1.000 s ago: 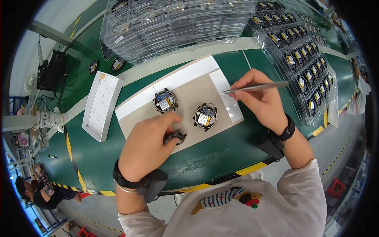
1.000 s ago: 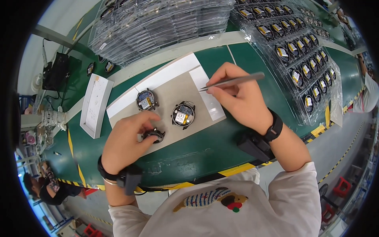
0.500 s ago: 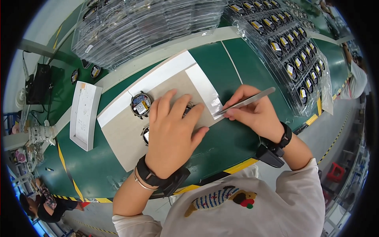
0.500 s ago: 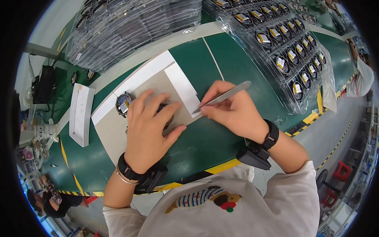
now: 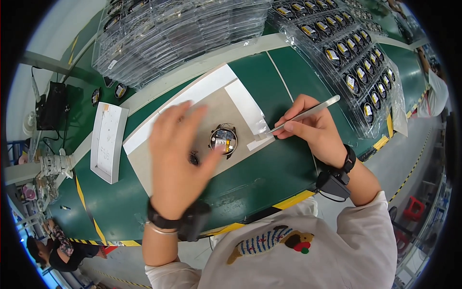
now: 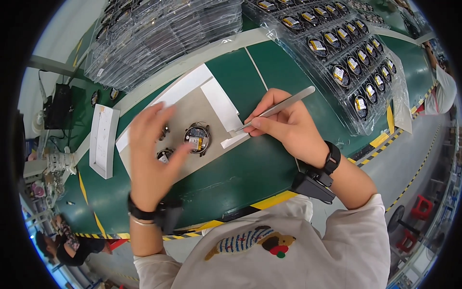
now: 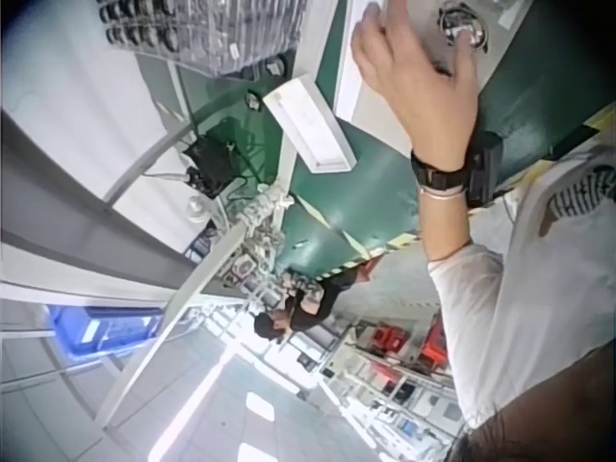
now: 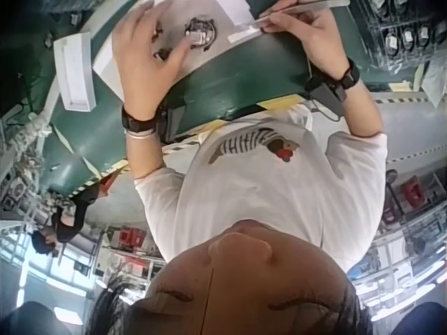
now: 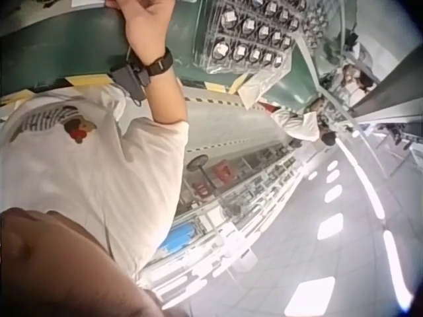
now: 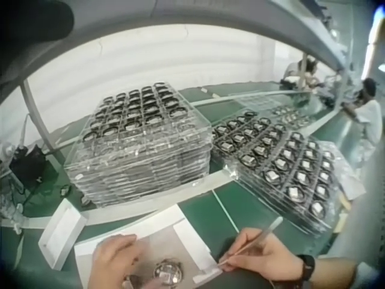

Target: The person takes watch components from a tray, places them on a board, and uses tweezers to apply small adhesive strips to the internal circuitry. After repeating this for several watches, the person returns them to the tray and retrieves more.

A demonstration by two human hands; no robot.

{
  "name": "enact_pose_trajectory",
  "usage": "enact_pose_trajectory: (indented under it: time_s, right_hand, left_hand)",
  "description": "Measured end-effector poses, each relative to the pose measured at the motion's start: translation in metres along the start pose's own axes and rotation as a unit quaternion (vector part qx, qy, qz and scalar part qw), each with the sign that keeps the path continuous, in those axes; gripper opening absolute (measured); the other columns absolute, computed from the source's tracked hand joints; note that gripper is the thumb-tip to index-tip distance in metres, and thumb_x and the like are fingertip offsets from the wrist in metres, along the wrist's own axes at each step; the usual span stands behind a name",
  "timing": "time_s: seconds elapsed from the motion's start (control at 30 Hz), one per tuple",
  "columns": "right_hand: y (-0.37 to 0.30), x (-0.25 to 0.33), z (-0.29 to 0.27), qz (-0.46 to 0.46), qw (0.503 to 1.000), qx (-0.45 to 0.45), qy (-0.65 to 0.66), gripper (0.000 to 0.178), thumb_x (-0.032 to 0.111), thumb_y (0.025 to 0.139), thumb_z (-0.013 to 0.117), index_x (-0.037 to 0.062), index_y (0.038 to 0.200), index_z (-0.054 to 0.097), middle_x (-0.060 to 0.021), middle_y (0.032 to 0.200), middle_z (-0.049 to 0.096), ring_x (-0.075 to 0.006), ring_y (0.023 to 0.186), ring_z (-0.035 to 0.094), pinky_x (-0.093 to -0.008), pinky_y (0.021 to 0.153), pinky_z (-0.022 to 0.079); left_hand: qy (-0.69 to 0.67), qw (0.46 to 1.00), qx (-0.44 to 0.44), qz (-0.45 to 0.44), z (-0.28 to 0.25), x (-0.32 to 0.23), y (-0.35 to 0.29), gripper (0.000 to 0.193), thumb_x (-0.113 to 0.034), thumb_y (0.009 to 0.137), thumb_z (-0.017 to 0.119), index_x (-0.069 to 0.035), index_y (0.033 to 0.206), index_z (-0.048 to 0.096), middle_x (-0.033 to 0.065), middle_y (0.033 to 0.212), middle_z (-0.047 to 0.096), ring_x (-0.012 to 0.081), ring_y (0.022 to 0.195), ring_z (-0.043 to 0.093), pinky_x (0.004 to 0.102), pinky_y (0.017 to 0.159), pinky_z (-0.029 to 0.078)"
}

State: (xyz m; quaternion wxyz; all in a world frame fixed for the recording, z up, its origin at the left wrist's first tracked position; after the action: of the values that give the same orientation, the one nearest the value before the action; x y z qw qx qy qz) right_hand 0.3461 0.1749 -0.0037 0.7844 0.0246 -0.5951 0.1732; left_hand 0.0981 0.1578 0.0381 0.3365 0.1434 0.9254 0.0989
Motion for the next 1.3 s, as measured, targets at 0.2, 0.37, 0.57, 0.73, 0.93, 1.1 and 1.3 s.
enact_pose_trajectory:
  time_s: [0.2,0.37,0.57,0.73,0.93,1.1,1.3]
  right_hand:
    - [0.0,0.0,0.001,0.017,0.998,0.003,-0.066,0.01,0.0,0.085,0.058,0.0011,0.087,0.048,-0.0122,0.086,0.063,-0.0175,0.078,0.066,-0.0257,0.068,0.054]
    - [-0.002,-0.001,0.0,0.009,0.996,-0.015,-0.085,0.01,0.0,0.085,0.058,0.001,0.087,0.048,-0.0116,0.085,0.062,-0.0173,0.075,0.065,-0.0251,0.066,0.054]
    - [0.0,0.003,-0.004,-0.046,0.997,-0.055,-0.04,0.01,0.0,0.085,0.057,0.0008,0.088,0.048,-0.012,0.086,0.062,-0.0181,0.075,0.066,-0.0258,0.066,0.054]
    - [0.003,0.007,-0.007,-0.068,0.996,-0.062,-0.011,0.01,0.001,0.085,0.056,0.0012,0.089,0.047,-0.0126,0.088,0.062,-0.0188,0.076,0.066,-0.0268,0.067,0.054]
    - [0.014,0.021,0.012,-0.077,0.996,-0.01,-0.034,0.01,0.0,0.085,0.056,0.0015,0.09,0.047,-0.013,0.09,0.062,-0.0187,0.078,0.066,-0.0271,0.067,0.054]
    - [0.028,0.034,0.046,-0.125,0.99,0.049,-0.041,0.011,-0.001,0.085,0.056,0.0014,0.091,0.047,-0.0131,0.091,0.062,-0.0185,0.079,0.066,-0.0268,0.068,0.054]
    - [0.031,0.026,0.063,-0.131,0.988,0.086,0.0,0.012,0.0,0.084,0.057,0.0016,0.092,0.047,-0.0134,0.092,0.061,-0.0197,0.079,0.066,-0.0272,0.068,0.054]
  left_hand:
    - [0.102,0.986,0.053,0.117,0.004,-0.008,-0.006,0.037,-0.017,0.066,0.072,-0.011,0.102,0.064,0.0084,0.116,0.053,0.032,0.114,0.043,0.0446,0.095,0.034]
    - [0.088,0.973,0.124,0.175,0.043,-0.025,-0.011,0.035,-0.02,0.068,0.07,-0.011,0.101,0.065,0.0074,0.114,0.054,0.0312,0.112,0.044,0.0453,0.093,0.035]
    - [0.091,0.977,0.114,0.157,0.045,-0.028,-0.012,0.034,-0.021,0.069,0.07,-0.01,0.1,0.064,0.0076,0.113,0.054,0.032,0.112,0.044,0.046,0.093,0.035]
    - [0.103,0.987,0.017,0.125,0.017,-0.007,-0.002,0.034,-0.016,0.069,0.069,-0.004,0.1,0.061,0.0127,0.11,0.054,0.0323,0.109,0.046,0.043,0.092,0.038]
    - [0.126,0.992,0.004,-0.019,-0.023,0.044,-0.005,0.042,-0.012,0.068,0.072,-0.001,0.106,0.058,0.0154,0.108,0.057,0.0339,0.102,0.052,0.0398,0.087,0.042]
    - [0.08,0.99,0.036,-0.108,-0.022,0.051,-0.005,0.051,-0.01,0.064,0.076,-0.001,0.11,0.054,0.0156,0.108,0.057,0.0318,0.095,0.057,0.038,0.081,0.046]
    - [-0.163,0.977,-0.024,-0.139,-0.021,0.042,-0.006,0.047,-0.004,0.071,0.07,-0.003,0.114,0.05,0.0159,0.108,0.057,0.0272,0.093,0.06,0.0344,0.079,0.051]
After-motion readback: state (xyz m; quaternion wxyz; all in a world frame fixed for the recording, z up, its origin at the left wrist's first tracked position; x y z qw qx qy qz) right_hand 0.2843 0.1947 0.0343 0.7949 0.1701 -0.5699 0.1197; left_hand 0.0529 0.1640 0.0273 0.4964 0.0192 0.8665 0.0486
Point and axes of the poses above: each hand's wrist, its own y-axis towards the middle knuckle, its own z-axis out of the palm, x = y × z, the point moved 1 cm from there along y, towards the middle knuckle
